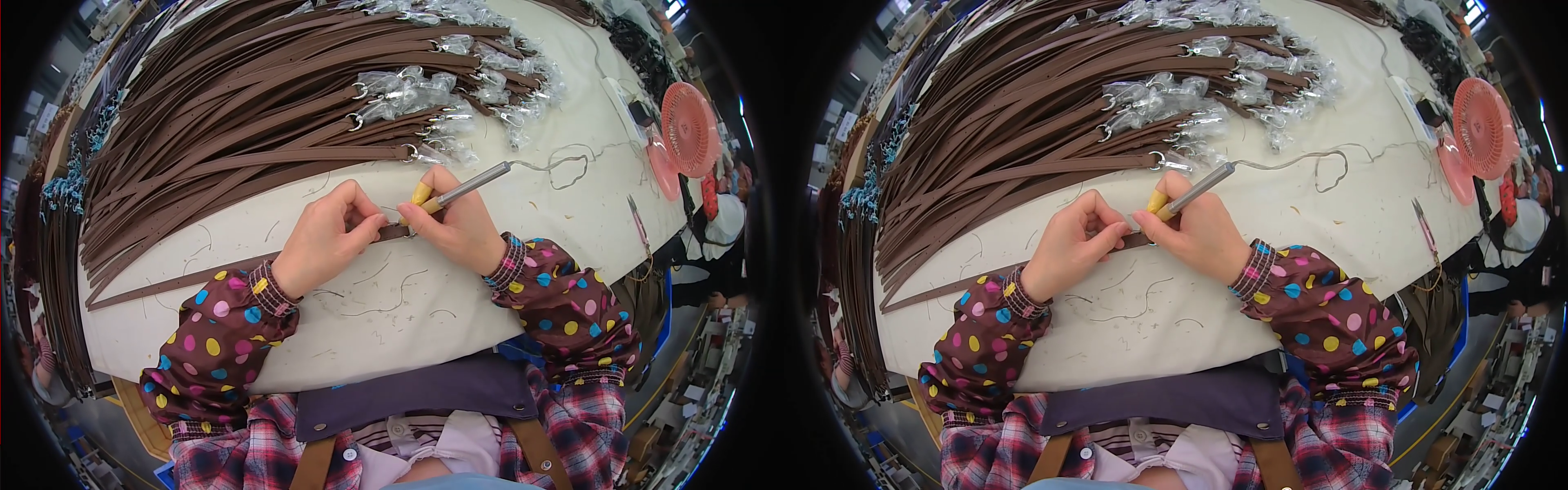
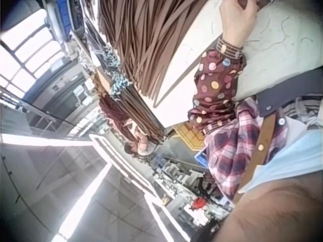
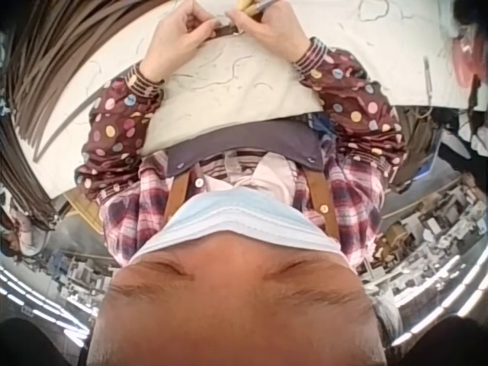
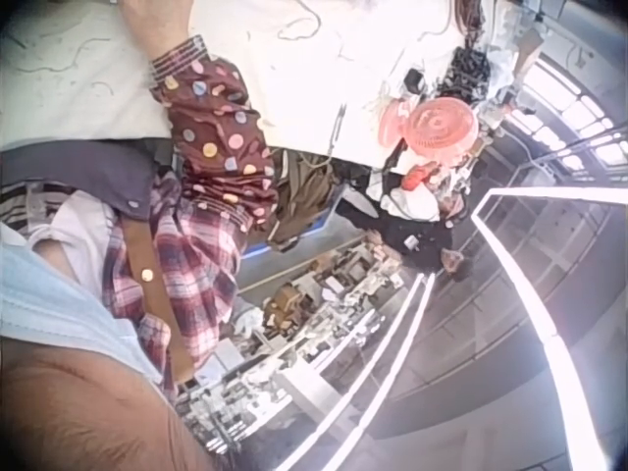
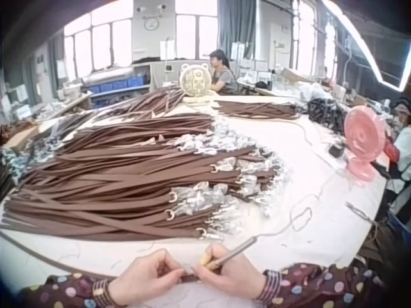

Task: Cleaning or trimming the edges of leather straps with a manual tool on a workbench.

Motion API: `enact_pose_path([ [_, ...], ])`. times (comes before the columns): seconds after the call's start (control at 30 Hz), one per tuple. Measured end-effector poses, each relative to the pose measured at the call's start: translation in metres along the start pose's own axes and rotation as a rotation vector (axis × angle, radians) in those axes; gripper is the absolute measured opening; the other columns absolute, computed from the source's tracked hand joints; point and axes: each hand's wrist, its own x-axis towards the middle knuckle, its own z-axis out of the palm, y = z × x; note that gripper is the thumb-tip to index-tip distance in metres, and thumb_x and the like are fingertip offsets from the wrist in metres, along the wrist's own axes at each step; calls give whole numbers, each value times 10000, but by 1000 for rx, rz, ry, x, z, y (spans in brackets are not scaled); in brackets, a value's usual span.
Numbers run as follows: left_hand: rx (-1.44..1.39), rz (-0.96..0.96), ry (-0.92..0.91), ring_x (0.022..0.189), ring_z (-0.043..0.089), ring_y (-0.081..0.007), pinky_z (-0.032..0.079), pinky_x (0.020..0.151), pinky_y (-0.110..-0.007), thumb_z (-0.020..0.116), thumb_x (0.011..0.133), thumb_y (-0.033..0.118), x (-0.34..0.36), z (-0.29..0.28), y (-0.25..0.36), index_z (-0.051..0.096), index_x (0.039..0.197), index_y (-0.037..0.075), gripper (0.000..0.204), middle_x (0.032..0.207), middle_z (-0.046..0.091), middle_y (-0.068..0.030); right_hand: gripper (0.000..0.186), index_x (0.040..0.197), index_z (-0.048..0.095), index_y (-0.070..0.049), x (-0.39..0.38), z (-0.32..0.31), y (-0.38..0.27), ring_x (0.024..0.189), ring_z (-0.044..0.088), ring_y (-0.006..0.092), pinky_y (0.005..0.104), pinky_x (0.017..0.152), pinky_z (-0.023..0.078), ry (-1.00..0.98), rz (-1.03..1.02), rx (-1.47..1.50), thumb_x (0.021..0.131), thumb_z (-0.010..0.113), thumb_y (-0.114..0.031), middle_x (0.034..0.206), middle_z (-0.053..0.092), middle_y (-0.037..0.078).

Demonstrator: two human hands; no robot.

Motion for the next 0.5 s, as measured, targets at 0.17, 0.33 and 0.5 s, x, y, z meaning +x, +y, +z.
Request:
enact_pose_path([
  [0.17, -4, 3, 10, 679, 610, -101, 466, 578, -237, 606, 878, 95, 0, 1, 0, 503, 847, -7, 149, 741, 629, -63, 244, 821, 437, -34, 0, -1, -1, 554, 521, 87, 237, 493, 399, 4, -8, -27, 871, 649, -145, 645, 547, 34],
  [0.33, -29, 18, 17, 690, 620, -106, 474, 586, -236, 609, 875, 91, 0, 1, -2, 505, 850, -9, 146, 748, 628, -63, 243, 824, 438, -35, 0, 0, -1, 552, 519, 90, 241, 492, 397, -4, 3, -32, 871, 647, -148, 640, 544, 35],
  [0.5, -20, 3, 15, 693, 623, -108, 477, 589, -238, 608, 875, 88, -1, 1, 1, 506, 852, -9, 143, 752, 629, -64, 243, 824, 439, -33, 0, 0, -1, 548, 514, 95, 243, 494, 395, 4, 4, -31, 869, 648, -150, 635, 543, 37],
])
